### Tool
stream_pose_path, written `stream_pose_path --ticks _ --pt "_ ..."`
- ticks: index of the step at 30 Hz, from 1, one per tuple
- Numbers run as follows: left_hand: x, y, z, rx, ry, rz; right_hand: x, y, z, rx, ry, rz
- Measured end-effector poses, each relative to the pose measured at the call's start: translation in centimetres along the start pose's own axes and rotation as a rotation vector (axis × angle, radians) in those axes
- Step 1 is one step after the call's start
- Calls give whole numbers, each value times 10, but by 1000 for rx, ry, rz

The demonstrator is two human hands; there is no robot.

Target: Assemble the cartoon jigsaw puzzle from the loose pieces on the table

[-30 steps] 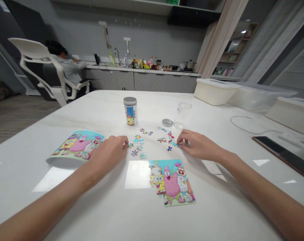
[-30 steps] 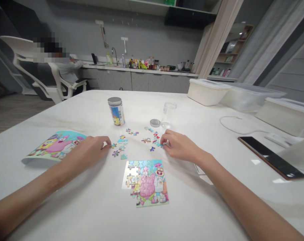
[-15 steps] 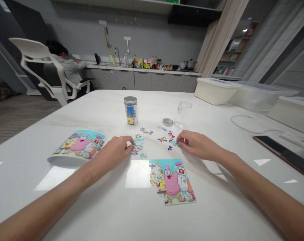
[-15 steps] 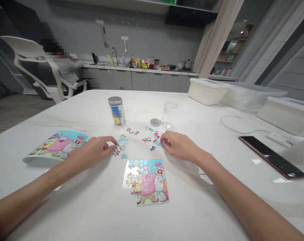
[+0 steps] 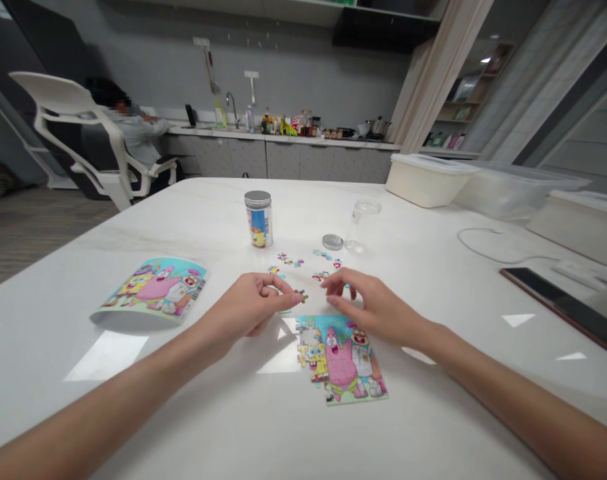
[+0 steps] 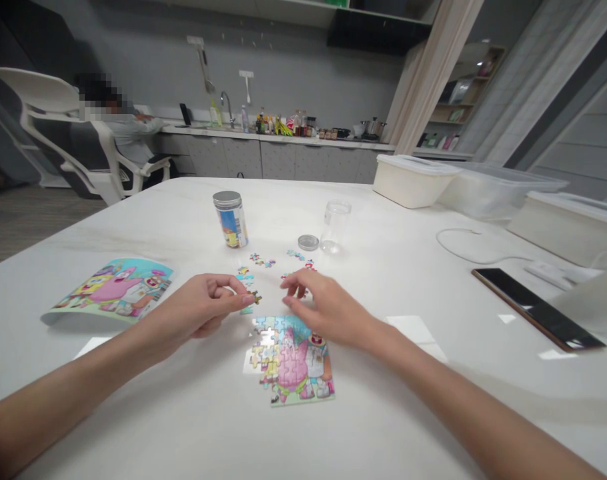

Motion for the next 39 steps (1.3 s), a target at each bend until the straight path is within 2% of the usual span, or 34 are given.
stream_pose_path --ticks 2,4,10,15,22,26,30,33,36,39 --pt "-3 -6 9 25 -111 9 10 -3 16 47 177 39" --pt "-3 -8 13 41 -149 8 14 -5 26 41 284 93" --pt "2 -6 14 68 -123 -53 6 -4 28 -9 540 199" --pt "2 -6 14 92 -102 -90 3 -3 30 5 613 220" --pt "2 -8 20 149 -71 -30 4 -3 28 13 622 197" --pt "1 -3 5 71 -33 -9 3 -4 27 3 567 208" --pt "2 6 -30 -143 103 -22 -1 -4 22 -40 435 222" --pt "7 11 -31 -62 179 -48 -3 -4 20 -66 359 218" --pt "10 9 -13 76 266 -15 -3 -3 20 -70 344 211" --pt "9 4 7 178 320 84 -2 -4 22 -45 340 197"
Point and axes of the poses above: each hand's wrist, its own y-axis towards the middle knuckle, its own z-axis out of the palm, x = y × z, the point moved 5 cm from there along y, towards the middle knuckle, and after that the axes turned 11 degrees about y, right-handed, at the moved point
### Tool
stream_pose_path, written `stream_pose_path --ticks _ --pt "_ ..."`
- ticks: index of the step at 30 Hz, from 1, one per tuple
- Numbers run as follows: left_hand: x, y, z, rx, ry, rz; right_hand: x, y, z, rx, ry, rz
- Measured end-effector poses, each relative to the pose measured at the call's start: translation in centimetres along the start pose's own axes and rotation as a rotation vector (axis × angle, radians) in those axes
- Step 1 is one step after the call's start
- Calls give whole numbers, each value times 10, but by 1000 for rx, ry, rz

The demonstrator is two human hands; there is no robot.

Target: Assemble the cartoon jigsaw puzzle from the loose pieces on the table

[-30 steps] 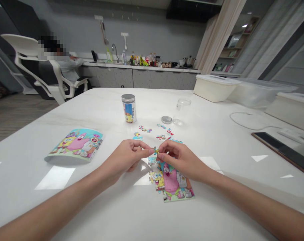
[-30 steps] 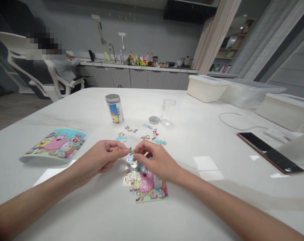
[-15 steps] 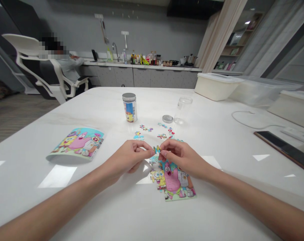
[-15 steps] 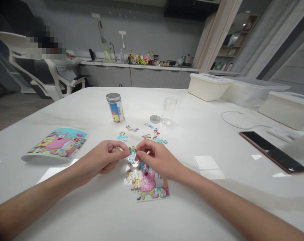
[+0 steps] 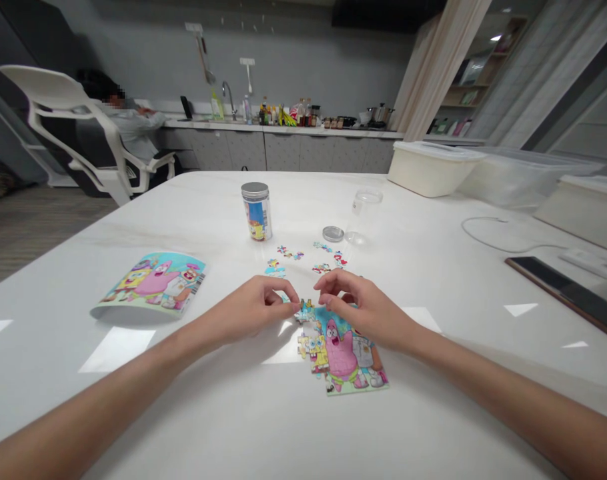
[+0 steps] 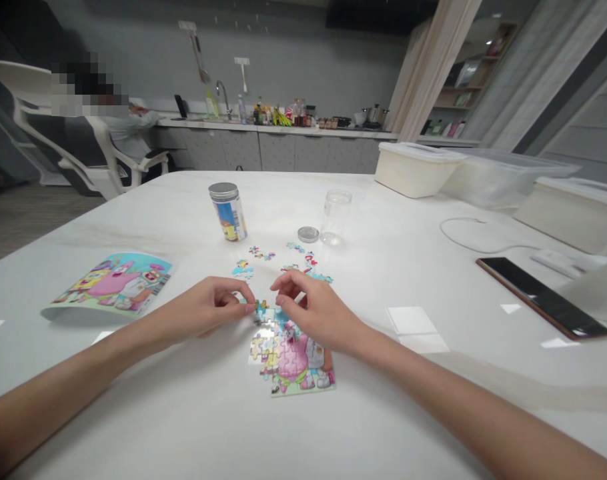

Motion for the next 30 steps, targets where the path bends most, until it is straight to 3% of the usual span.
stream_pose_path --ticks 3,10,21,26,30 --pt "-4 -1 9 33 40 71 2 -1 3 33 -10 -11" --pt "-6 -3 8 29 24 107 4 -3 8 100 -4 -17" --pt "-8 -4 9 41 8 135 3 -2 6 89 8 -15" --pt "-9 -4 4 -34 -11 144 4 -3 7 102 29 -23" --pt "-1 0 -13 -191 -93 27 4 -2 2 34 -10 -19"
Point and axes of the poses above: each hand's wrist, its own y-axis towards the middle knuckle, its own z-axis out of the palm, x = y × z, the point moved 5 cm from there along y, towards the middle knuckle, and after that the axes turned 11 degrees about y, right-handed, at the moved point
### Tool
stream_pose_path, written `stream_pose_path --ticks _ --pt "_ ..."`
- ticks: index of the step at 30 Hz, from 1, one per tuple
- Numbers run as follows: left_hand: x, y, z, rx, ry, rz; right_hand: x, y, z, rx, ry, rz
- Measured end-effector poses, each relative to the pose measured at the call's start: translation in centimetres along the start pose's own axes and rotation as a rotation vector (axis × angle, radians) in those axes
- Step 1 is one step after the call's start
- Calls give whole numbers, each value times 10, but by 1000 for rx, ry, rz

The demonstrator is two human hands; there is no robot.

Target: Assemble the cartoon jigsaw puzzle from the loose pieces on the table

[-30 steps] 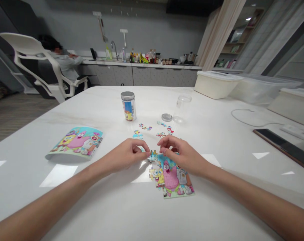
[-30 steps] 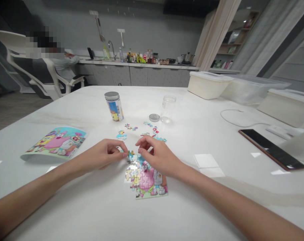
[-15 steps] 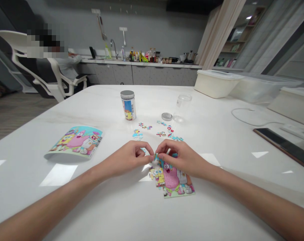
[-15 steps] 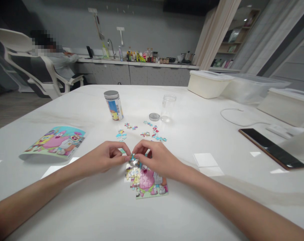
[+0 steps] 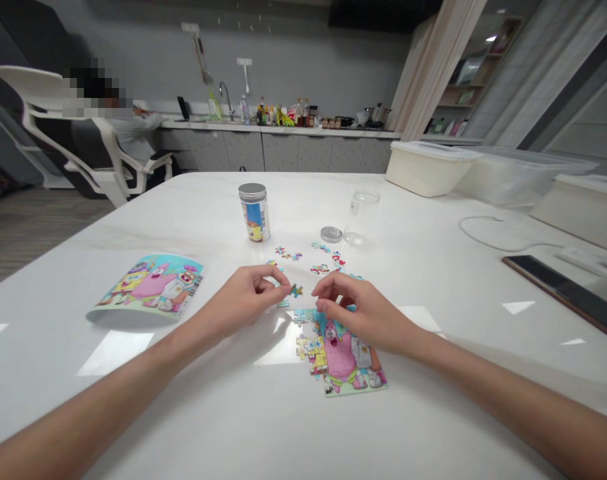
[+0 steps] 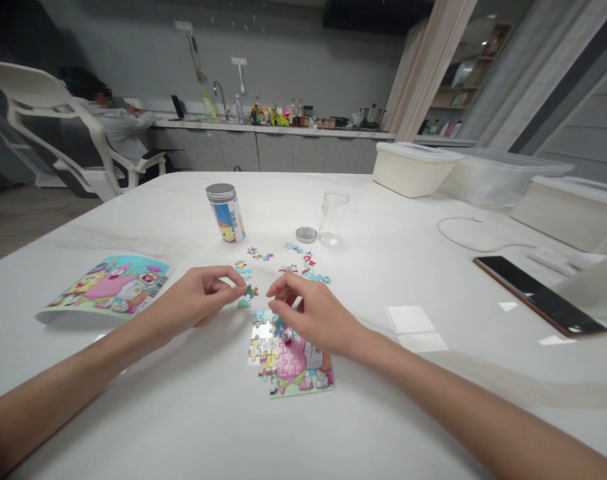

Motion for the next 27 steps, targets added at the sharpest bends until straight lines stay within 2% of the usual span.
stream_pose_path --ticks 5,8,12,15,17,19,23,27 --pt "18 9 -31 -267 -28 -178 -5 4 -15 -142 -70 22" --pt "28 12 -43 -329 160 -245 -8 5 -19 -174 -84 35" --pt "33 15 -49 -337 562 -229 -9 5 -18 -162 -91 43" --pt "32 15 -46 -367 756 -156 -10 5 -17 -154 -108 40" --pt "30 16 -41 -358 832 -72 -10 4 -16 -149 -119 37" --pt "28 16 -34 -301 889 -17 -11 4 -16 -140 -119 38" --pt "27 15 -26 -177 1005 1 -14 3 -14 -124 -108 59" --pt "24 13 -24 -170 1074 -27 -16 3 -13 -108 -104 79"
Point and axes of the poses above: each hand's wrist, its own y-axis towards the middle knuckle, its own z-axis out of the palm, x = y × z, the point moved 5 cm from there along y, towards the middle knuckle, and after that the axes turned 11 degrees about y, right-handed, at the moved point
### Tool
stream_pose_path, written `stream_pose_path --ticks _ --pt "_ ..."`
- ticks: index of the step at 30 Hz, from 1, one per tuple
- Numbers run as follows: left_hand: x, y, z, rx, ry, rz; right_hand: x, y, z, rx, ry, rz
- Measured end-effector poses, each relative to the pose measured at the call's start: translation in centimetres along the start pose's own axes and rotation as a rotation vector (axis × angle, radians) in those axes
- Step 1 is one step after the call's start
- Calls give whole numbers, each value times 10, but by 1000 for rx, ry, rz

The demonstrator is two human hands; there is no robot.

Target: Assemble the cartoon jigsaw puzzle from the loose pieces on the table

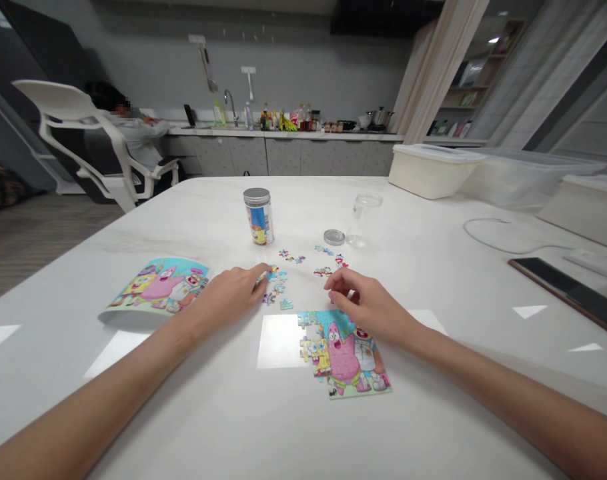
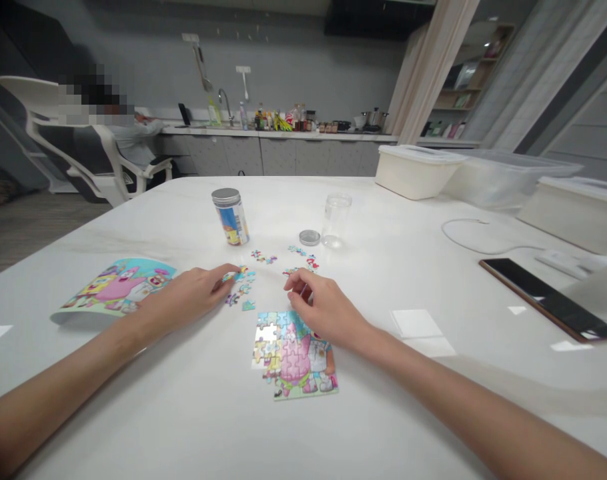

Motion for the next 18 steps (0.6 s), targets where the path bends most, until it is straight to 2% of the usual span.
stream_pose_path --ticks 18 --pt "1 2 2 8 -25 1 0 -1 0 -6 -3 9"
Point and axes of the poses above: each hand's wrist, its own y-axis towards the middle knuckle, its own z-axis out of the palm, x = y × z, the point moved 5 cm from there along y, towards the middle knuckle, and after that the axes turned 11 degrees about y, right-handed, at the moved point
